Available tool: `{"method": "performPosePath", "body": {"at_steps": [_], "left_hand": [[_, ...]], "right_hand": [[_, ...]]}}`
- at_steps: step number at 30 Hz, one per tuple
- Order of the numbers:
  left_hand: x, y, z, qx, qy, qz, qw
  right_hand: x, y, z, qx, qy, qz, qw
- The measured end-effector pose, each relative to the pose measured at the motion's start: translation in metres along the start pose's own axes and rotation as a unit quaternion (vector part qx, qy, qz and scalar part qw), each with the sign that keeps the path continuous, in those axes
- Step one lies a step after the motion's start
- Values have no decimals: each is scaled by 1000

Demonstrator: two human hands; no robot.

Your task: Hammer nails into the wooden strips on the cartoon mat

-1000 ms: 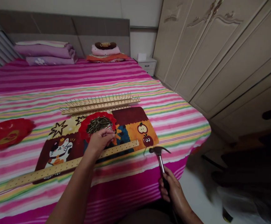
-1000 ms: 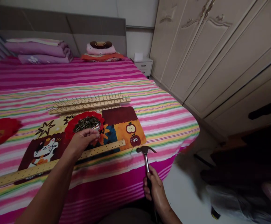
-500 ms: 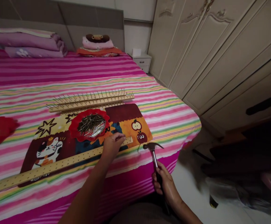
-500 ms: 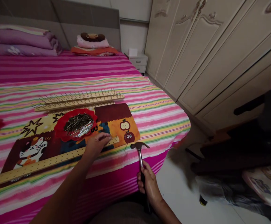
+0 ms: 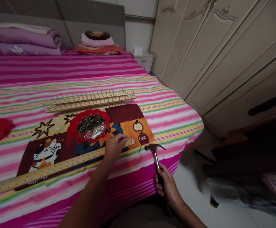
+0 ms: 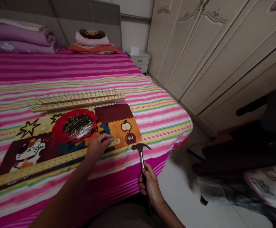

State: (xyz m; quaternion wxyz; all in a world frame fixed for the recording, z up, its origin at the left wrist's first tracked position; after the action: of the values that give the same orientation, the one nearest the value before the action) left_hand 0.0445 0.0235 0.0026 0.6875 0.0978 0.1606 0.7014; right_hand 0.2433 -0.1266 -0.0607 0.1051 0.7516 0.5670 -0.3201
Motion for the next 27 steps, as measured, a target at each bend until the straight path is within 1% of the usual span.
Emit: {"method": "performPosePath", "body": {"at_steps": [3,7,10,13,15,18,20,22,24,25,27], "left_hand": [[-2,-1,-1,37,-14,-2,999],[-4,-1,-2,82,-55,-1,995],[-5,-1,-4,104,-72,-1,992],[-5,-2,-5,112,-83,-1,990],[-5,-2,-6,118,-90,-1,989],[-5,-3,-8,132,-104,3,986],[-5,-4,-10,142,-110,4,984],[-5,-4,-11,149,-112,3,983],[-5,-4,-11,147,-114,3,983],[-6,-4,-10,143,-116,3,983],[-7,-5,-9,135,-117,5,984]], "right_hand": [[0,-1,1,-1,1,4,1000],[-5,-4,-4,-29,7,13,999],[-16,-12,-21,-64,26,5,998],[-27,-25,-49,-130,74,-32,988],[-30,-36,-69,-200,132,-70,968],[-27,-49,-89,-295,211,-107,926],[-22,-55,-97,-338,245,-112,902],[-19,-58,-101,-370,255,-114,886],[-18,-58,-104,-380,245,-115,885],[-20,-57,-105,-374,236,-109,890],[-26,-52,-105,-337,224,-80,911]]}}
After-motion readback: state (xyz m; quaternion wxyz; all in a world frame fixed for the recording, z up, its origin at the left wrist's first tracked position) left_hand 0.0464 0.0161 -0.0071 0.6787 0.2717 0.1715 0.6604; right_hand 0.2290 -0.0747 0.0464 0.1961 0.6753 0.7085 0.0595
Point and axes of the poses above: each hand's wrist, its own x-axis towards the middle knuckle, its own y-axis out of the back of the hand, z = x × y, the point moved 2 cm from there along x, towards the middle knuckle, and after that the axes turned 6 degrees about -x, right-handed, at the moved point
